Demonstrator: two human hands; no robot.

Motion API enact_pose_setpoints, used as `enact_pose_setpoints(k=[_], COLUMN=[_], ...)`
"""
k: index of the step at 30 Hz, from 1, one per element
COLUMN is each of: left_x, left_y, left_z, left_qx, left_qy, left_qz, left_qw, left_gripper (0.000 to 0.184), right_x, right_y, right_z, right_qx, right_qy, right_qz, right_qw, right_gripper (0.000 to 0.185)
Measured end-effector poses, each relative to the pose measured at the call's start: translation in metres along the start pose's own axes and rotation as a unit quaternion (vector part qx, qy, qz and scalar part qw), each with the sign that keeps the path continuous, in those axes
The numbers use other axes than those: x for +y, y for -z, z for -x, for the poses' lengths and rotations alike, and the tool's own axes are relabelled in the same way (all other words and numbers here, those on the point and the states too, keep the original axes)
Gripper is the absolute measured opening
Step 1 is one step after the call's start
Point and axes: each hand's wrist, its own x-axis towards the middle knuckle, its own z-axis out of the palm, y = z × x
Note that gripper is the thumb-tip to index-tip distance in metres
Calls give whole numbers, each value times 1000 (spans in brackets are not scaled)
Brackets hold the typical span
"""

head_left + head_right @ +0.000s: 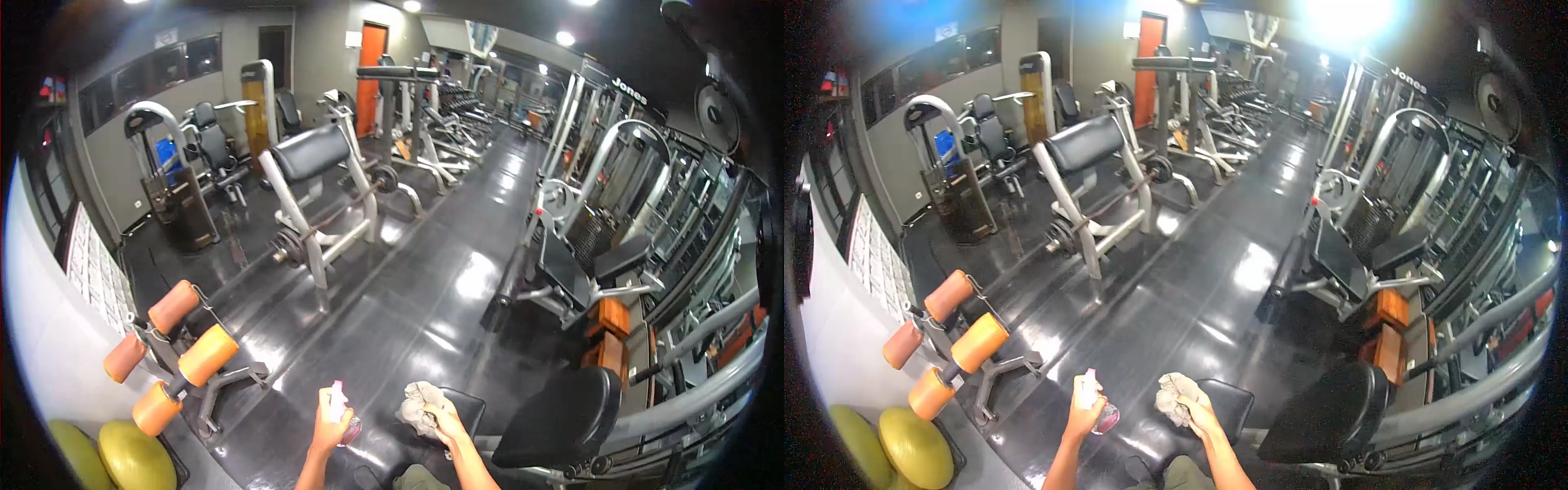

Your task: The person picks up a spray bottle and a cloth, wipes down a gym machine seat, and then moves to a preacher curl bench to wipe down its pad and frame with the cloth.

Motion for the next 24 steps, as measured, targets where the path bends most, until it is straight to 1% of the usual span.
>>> enact_pose_setpoints(k=[1, 2, 3, 4, 6, 7, 8, 9, 10, 12, 13, 14, 15, 16, 18, 21, 23, 24], left_x=[12, 19, 24, 28, 31, 30, 28, 29, 30, 33, 38, 39, 40, 40, 37, 49, 51, 51], left_y=[1, 1, 1, 1, 0, 0, -1, -3, -5, -6, -7, -7, -7, -7, -4, -4, -4, -3], left_z=[0, -3, -6, -12, -23, -30, -39, -49, -58, -78, -89, -100, -113, -128, -156, -189, -212, -223], left_qx=[2, 10, 13, 14, 23, 20, 17, 27, 35, 41, 38, 44, 40, 36, 39, 59, 74, 83], left_qy=[-2, -4, -23, -43, -61, -63, -64, -101, -103, -57, -74, -74, -74, -75, -84, -97, -85, -75], left_qz=[-37, -39, -69, -98, -99, -69, -39, -26, -30, 5, 3, -3, -2, 0, -15, -68, -67, -66], left_qw=[999, 999, 997, 994, 993, 995, 997, 994, 994, 998, 997, 996, 996, 997, 996, 991, 991, 992], left_gripper=[36, 36, 35, 34, 32, 29, 26, 17, 17, 18, 15, 15, 15, 16, 18, 24, 26, 27], right_x=[-4, -5, -5, -8, -16, -14, -16, -20, -23, -25, -29, -32, -36, -43, -53, -58, -62, -69], right_y=[-5, -9, -15, -20, -30, -29, -30, -34, -35, -34, -33, -33, -35, -37, -42, -36, -35, -40], right_z=[-4, -8, -13, -20, -36, -47, -57, -68, -78, -106, -118, -130, -141, -154, -176, -215, -244, -258], right_qx=[-16, -30, 5, -2, 11, -5, -14, -8, -2, -4, -5, -6, 3, -3, -57, -32, -23, -25], right_qy=[14, 25, 33, 32, 73, 93, 92, 100, 105, 100, 89, 78, 81, 79, 108, 86, 67, 77], right_qz=[-20, -41, -68, -68, -68, -76, -77, -77, -77, -81, -88, -95, -119, -120, -151, -146, -128, -124], right_qw=[1000, 998, 997, 997, 995, 993, 993, 992, 991, 992, 992, 992, 990, 990, 981, 985, 989, 989], right_gripper=[47, 47, 46, 46, 45, 43, 43, 45, 46, 44, 42, 40, 35, 35, 35, 36, 35, 36])
